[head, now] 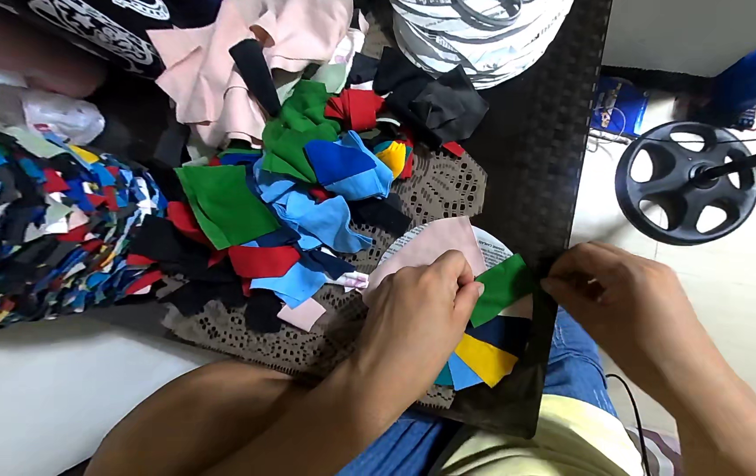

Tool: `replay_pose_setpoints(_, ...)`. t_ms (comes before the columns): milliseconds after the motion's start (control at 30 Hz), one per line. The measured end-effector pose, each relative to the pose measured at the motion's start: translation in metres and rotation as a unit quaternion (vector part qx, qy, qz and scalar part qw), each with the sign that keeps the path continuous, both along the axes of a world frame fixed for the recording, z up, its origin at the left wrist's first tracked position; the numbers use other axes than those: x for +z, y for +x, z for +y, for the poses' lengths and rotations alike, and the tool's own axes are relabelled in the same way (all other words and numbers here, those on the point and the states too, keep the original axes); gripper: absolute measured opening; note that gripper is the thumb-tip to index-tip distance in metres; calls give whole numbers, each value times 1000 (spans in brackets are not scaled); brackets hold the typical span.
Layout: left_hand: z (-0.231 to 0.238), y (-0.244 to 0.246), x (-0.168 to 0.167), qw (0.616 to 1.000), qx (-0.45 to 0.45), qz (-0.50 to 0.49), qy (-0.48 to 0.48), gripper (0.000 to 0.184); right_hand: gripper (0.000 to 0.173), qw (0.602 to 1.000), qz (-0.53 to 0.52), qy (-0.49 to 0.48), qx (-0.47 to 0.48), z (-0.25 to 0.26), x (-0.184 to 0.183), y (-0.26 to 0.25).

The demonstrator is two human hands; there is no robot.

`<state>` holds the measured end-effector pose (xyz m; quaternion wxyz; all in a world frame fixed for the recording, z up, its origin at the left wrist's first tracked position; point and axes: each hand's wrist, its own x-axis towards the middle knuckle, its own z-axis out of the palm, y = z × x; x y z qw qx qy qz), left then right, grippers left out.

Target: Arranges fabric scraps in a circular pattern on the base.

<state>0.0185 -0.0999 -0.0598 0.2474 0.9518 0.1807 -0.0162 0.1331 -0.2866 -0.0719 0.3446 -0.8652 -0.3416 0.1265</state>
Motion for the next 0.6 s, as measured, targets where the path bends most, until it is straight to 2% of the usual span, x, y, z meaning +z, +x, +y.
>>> replay_pose_setpoints(267, 3, 1, 2, 1000, -7, 5, 15, 16, 12, 995, 44, 62, -62, -25, -16, 3)
replay_pose_setpoints(600, 4, 2, -1, 1000, -10, 6, 13, 18, 18, 990, -106, 95, -6, -5, -23, -11)
